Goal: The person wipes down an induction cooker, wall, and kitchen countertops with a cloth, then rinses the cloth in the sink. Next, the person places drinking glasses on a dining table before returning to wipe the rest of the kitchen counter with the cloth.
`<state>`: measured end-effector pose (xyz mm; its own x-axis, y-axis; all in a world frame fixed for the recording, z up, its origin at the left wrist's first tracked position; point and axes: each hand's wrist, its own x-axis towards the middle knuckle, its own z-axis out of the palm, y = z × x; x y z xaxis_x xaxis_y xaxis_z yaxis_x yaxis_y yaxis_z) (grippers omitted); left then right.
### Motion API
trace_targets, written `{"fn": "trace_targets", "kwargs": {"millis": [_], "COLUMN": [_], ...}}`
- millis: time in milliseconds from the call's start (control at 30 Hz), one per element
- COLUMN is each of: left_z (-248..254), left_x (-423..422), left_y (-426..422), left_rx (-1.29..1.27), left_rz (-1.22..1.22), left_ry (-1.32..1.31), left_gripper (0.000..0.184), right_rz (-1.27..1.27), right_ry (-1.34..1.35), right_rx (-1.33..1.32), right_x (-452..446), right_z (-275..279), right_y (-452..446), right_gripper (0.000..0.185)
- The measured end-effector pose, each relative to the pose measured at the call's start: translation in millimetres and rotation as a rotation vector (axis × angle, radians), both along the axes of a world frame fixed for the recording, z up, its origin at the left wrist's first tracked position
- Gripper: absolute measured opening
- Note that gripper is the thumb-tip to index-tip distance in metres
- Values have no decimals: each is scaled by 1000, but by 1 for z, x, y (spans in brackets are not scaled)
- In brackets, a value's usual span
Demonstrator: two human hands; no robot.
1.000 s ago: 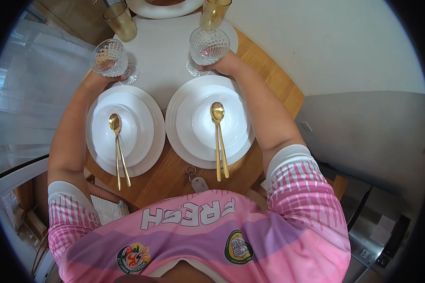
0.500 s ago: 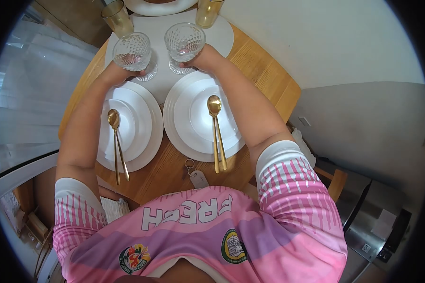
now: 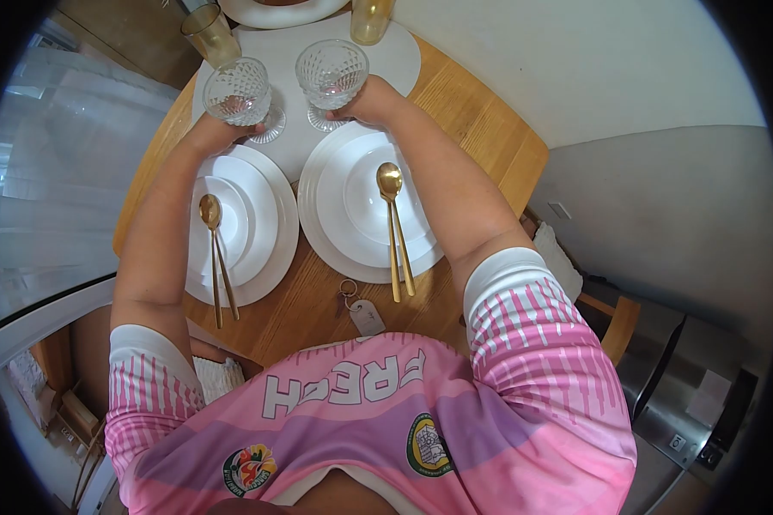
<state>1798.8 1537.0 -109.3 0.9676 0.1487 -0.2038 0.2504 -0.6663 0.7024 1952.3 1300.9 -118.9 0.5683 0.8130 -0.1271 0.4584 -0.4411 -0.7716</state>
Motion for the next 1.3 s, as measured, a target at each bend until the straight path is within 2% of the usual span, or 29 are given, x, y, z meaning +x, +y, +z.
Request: {"fn": "trace_targets", "kwargs": {"millis": [100,333,467,533,567,600,633,667,700,733,867,933,967,1033,1067,1133,1167,1233,1300], "left_z": [-3,-10,-7,12,9,-3,-15,-22,-28,-37,-38,-54,-55,-56,-52,-41,-46,-55,-39], "left_x": [-1,-4,-8,-13,-15,-19,-23,-24,-23,-21,-2,16,26,46,54,68,74,84,80], "left_y": [1,0,7,10,18,30,40,49,56,62,71,86,86,87,83,73,79,92,77], "left_rx": [49,-25,-3,23,29,79,125,125,141,156,69,118,114,-24,-28,-60,-63,-82,-142], "left_rz": [4,109,73,142,148,187,230,248,315,376,576,597,594,582,581,629,626,597,630], "left_ry": [-17,-15,-39,272,257,149,44,35,-88,-206,-208,-434,-430,-640,-638,-677,-677,-469,-430], "left_gripper": [50,52,47,43,43,44,45,45,47,50,63,81,81,93,93,92,92,83,78], "right_rz": [-29,-25,-22,-28,-175,-314,-298,-443,-591,-632,-676,-661,-664,-529,-531,-470,-473,-449,-407], "right_ry": [84,56,4,5,60,114,100,32,-29,-4,-48,53,53,97,96,64,62,29,61], "right_rx": [34,-33,-32,-71,-50,-28,-24,-20,-16,63,203,361,356,604,600,325,323,331,325], "right_x": [-1,-2,5,13,18,25,35,47,57,69,92,100,107,120,123,124,123,117,109], "right_z": [-1,0,-6,-7,-6,-4,-5,-9,-15,-23,-24,-26,-33,-44,-46,-42,-40,-38,-31], "right_y": [0,-1,-10,-18,-22,-26,-26,-24,-22,-18,6,19,24,33,34,33,33,34,32], "right_gripper": [50,50,47,46,48,50,50,56,62,82,95,103,103,98,98,89,89,79,78]}}
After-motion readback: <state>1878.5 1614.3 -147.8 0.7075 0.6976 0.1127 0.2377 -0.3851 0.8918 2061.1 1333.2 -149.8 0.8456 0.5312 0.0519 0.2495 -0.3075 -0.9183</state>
